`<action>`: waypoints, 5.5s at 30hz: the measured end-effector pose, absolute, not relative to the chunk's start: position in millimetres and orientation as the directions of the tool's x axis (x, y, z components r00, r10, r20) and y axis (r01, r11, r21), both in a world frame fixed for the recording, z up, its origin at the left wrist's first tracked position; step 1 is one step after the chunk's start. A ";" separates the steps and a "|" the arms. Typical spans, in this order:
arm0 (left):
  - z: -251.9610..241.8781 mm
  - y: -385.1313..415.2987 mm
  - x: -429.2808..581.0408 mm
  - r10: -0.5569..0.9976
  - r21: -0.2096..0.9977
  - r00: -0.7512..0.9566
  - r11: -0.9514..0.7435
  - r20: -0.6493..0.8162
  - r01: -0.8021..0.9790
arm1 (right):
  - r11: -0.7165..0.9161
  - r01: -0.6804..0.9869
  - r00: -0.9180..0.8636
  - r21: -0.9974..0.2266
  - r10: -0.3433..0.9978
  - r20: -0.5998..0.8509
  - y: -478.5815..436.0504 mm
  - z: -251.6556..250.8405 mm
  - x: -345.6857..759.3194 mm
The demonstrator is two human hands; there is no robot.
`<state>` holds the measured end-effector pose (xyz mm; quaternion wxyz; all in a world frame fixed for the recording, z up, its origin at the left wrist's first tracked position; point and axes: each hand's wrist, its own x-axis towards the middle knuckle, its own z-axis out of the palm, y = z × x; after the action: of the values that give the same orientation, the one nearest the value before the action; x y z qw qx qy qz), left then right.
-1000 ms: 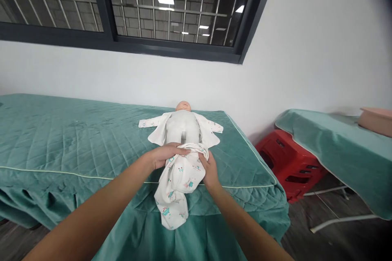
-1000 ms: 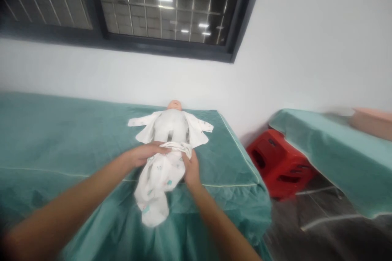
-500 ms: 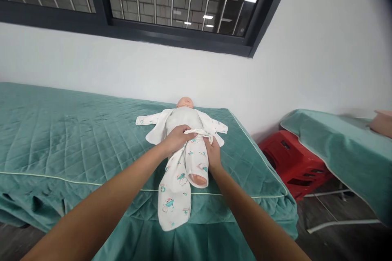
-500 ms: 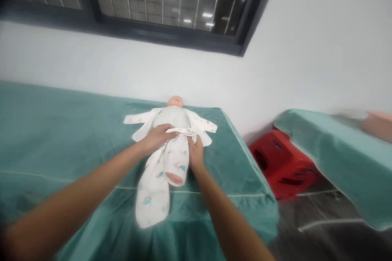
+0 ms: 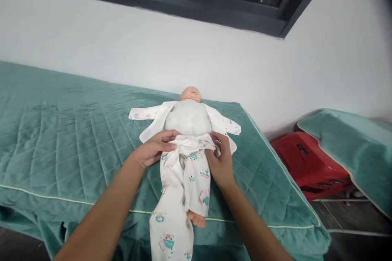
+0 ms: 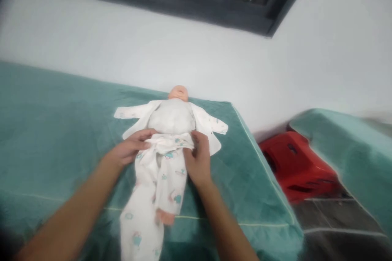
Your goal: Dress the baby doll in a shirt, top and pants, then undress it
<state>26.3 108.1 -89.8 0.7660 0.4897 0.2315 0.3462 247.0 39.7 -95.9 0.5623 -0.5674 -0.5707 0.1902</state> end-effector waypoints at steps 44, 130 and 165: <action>-115.7 86.0 34.6 0.818 0.832 0.551 0.183 0.168 -0.524 | -0.069 0.052 -0.124 -0.996 0.989 -0.075 69.5 -57.2 197.2; -114.4 -39.3 21.6 0.996 0.989 -0.051 0.062 -0.070 -0.135 | 0.446 0.710 -0.511 -0.544 0.859 0.038 31.9 -63.9 218.8; -115.0 134.0 21.3 0.785 0.143 0.391 -0.510 0.480 0.848 | 0.116 0.726 -0.141 -0.678 0.990 0.019 47.0 -54.9 205.8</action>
<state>21.3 134.0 -115.0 -0.0624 0.8316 0.4911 0.2516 205.8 47.0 -54.9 0.2450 -0.6077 -0.7058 0.2693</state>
